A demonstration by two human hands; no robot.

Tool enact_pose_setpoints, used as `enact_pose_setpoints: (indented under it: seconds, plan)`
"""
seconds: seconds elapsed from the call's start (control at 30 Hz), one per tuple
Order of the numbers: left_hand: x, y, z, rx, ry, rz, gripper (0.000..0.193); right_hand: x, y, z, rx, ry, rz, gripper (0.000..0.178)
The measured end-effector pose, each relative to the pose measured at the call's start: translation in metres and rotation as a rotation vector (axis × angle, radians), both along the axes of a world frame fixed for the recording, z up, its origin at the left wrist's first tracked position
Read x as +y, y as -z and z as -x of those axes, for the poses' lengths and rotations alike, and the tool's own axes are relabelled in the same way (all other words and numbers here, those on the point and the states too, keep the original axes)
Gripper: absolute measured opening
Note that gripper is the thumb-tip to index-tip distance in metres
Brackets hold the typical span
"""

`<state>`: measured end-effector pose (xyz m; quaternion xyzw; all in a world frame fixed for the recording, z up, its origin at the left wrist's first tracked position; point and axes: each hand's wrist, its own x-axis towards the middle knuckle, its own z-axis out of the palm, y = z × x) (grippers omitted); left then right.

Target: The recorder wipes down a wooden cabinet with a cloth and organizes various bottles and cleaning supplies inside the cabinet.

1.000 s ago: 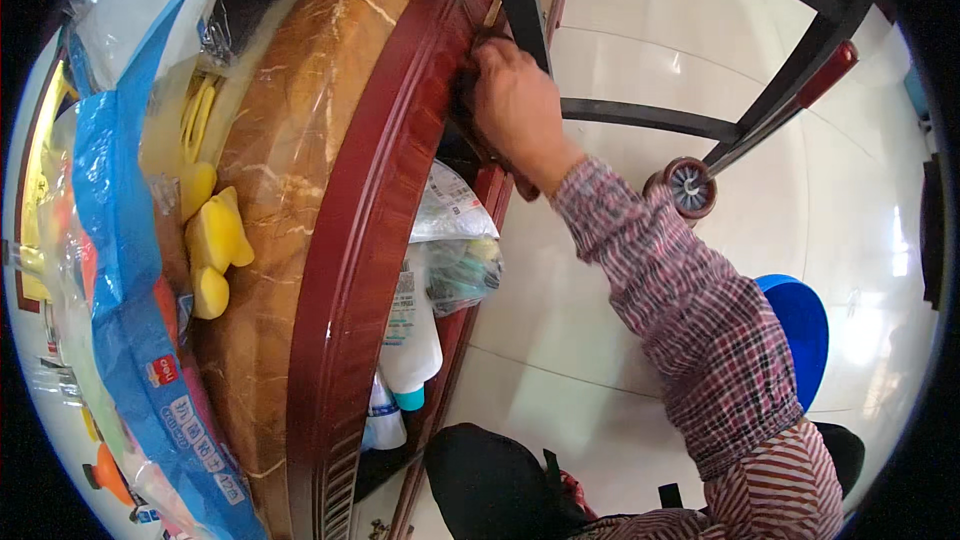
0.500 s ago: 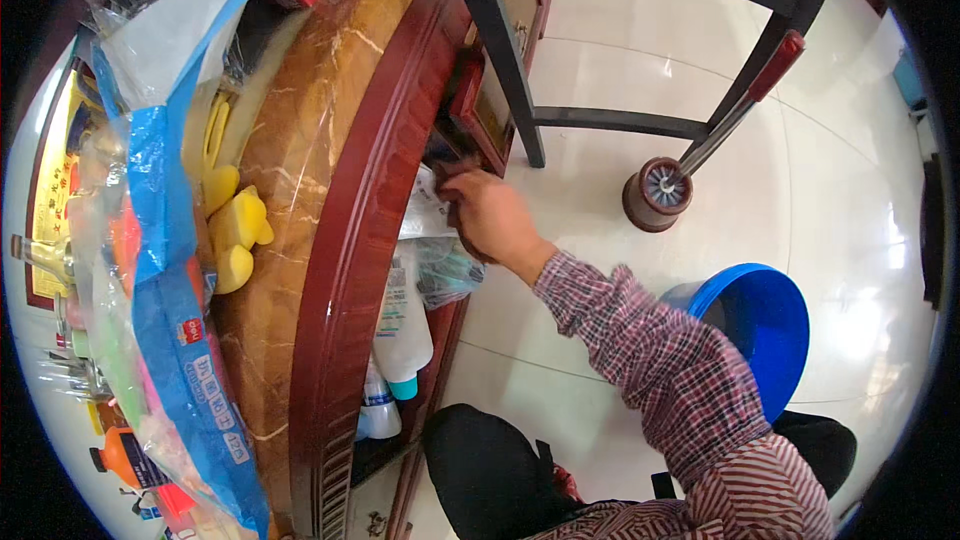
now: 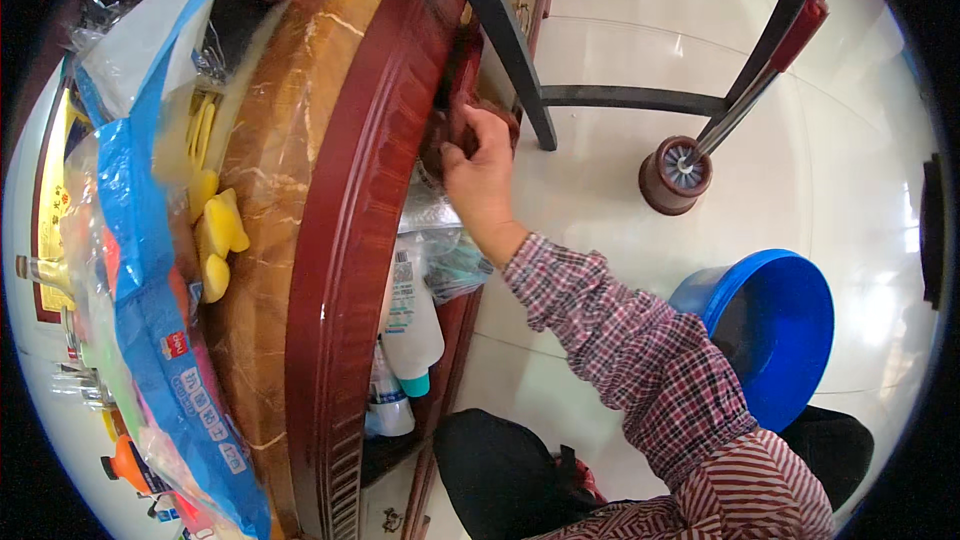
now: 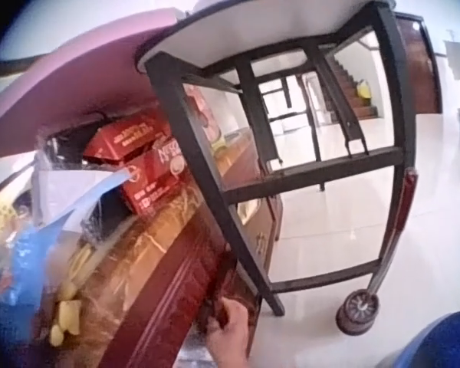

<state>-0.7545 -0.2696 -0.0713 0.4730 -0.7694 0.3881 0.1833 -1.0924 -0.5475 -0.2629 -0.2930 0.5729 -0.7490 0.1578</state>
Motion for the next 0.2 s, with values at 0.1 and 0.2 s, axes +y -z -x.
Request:
enact_pose_setpoints:
  seconds: [0.1, 0.2]
  plan:
    - [0.006, 0.006, -0.006, 0.113, -0.015, -0.051, 0.025, -0.005, 0.008, -0.021, 0.249, -0.074, 0.038, 0.063]
    - [0.002, 0.009, -0.016, 0.07, 0.044, -0.091, 0.028, -0.015, 0.045, -0.012, 0.32, -0.166, -0.16, 0.07]
